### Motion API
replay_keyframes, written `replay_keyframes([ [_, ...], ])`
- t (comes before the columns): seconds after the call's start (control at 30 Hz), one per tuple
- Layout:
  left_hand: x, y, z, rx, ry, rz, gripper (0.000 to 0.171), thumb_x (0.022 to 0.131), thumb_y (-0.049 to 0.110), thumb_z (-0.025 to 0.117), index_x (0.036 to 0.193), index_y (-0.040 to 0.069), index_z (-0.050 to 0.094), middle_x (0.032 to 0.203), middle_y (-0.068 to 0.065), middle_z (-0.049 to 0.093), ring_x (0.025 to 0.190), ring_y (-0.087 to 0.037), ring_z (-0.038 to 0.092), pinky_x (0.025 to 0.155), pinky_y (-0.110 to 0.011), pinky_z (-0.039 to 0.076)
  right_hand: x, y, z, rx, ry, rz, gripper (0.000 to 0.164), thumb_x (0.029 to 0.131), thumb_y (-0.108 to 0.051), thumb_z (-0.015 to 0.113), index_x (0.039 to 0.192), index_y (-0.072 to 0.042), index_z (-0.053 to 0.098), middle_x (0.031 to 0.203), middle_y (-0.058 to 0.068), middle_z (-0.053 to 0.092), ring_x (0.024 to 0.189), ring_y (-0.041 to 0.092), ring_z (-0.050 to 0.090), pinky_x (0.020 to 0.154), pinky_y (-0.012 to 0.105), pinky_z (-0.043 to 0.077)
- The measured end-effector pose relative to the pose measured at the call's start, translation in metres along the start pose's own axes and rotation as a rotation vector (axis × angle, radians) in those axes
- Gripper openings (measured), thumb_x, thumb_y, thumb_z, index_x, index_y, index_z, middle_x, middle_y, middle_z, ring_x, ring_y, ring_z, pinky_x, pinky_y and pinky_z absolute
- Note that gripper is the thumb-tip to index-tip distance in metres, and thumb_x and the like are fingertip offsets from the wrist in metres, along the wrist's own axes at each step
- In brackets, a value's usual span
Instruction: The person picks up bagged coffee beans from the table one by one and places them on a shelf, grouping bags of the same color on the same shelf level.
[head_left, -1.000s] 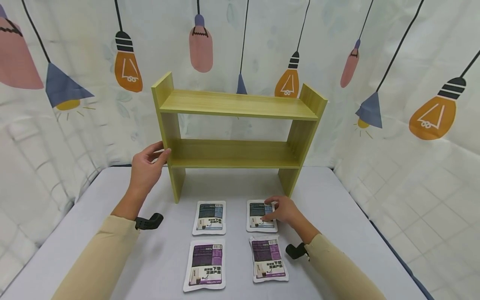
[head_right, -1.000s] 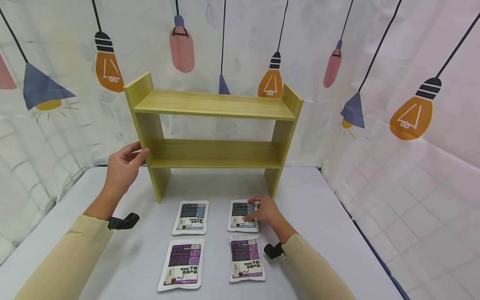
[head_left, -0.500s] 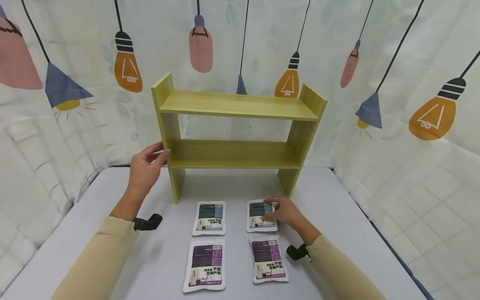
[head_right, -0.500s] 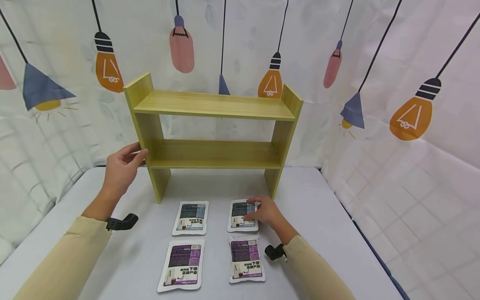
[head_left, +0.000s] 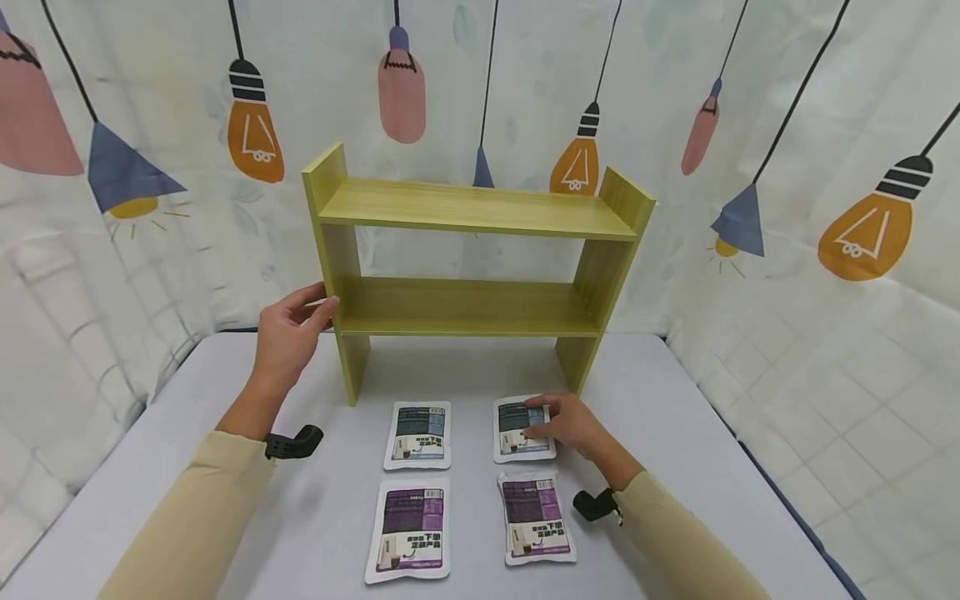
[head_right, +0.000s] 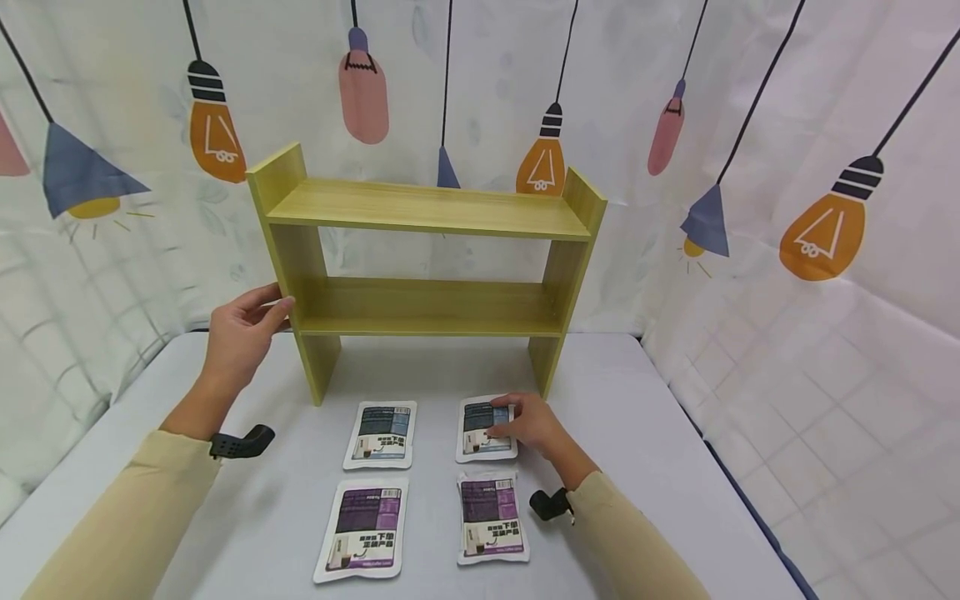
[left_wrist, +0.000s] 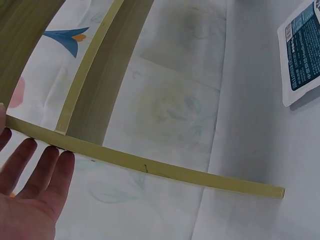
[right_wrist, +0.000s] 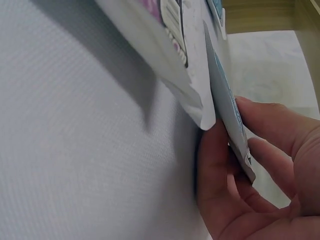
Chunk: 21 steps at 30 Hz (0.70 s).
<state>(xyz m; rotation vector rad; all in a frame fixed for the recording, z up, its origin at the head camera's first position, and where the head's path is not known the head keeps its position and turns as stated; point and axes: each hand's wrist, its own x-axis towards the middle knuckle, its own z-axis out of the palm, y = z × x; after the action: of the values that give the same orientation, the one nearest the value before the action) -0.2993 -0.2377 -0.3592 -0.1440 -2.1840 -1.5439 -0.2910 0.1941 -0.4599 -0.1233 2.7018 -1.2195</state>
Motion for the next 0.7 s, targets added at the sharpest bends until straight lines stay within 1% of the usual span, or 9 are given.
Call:
replay_keyframes([
  [0.2,0.0003,0.0028,-0.0012,-0.055,-0.012,-0.038,0.055,0.098,0.039,0.068,0.146,0.012,0.059,0.145,-0.011,0.061,0.099,0.007,0.066,0.085,-0.009,0.057,-0.0009,0.0012,-0.0012,0.049,-0.027,0.016,0.052,0.074,-0.021,0.093,0.123,-0.02,0.076,0.119,0.008,0.065,0.104,0.024,0.057,0.081,0.031,0.053],
  [0.33,0.0014,0.0036,-0.0022,-0.086,-0.015,-0.055,0.055,0.097,0.036,0.07,0.145,0.01,0.059,0.143,-0.007,0.063,0.099,0.007,0.067,0.084,-0.011,0.058,-0.0023,0.0011,-0.0024,0.073,-0.047,0.03,0.058,0.073,-0.02,0.094,0.127,-0.019,0.073,0.125,0.01,0.064,0.107,0.024,0.059,0.089,0.037,0.058],
  [0.47,0.0025,0.0028,-0.0029,-0.11,-0.022,-0.053,0.055,0.097,0.032,0.072,0.144,0.009,0.059,0.138,-0.002,0.065,0.101,0.007,0.067,0.084,-0.012,0.058,-0.0026,0.002,-0.0033,0.094,-0.062,0.026,0.06,0.074,-0.02,0.094,0.129,-0.019,0.072,0.129,0.011,0.064,0.108,0.024,0.061,0.094,0.042,0.059],
  [0.6,0.0039,0.0011,-0.0038,-0.157,-0.032,-0.044,0.054,0.097,0.026,0.073,0.144,0.005,0.058,0.13,0.006,0.067,0.102,0.006,0.067,0.084,-0.014,0.059,-0.0015,0.004,-0.0039,0.12,-0.075,0.026,0.059,0.074,-0.019,0.093,0.129,-0.019,0.072,0.133,0.012,0.063,0.109,0.024,0.062,0.096,0.043,0.06],
  [0.7,0.0049,0.0001,-0.0043,-0.209,-0.037,-0.04,0.053,0.096,0.02,0.074,0.143,0.002,0.058,0.123,0.013,0.067,0.101,0.005,0.068,0.083,-0.015,0.06,-0.0008,0.0054,-0.0042,0.135,-0.081,0.026,0.059,0.074,-0.019,0.093,0.129,-0.019,0.072,0.134,0.013,0.063,0.109,0.024,0.063,0.094,0.04,0.06],
])
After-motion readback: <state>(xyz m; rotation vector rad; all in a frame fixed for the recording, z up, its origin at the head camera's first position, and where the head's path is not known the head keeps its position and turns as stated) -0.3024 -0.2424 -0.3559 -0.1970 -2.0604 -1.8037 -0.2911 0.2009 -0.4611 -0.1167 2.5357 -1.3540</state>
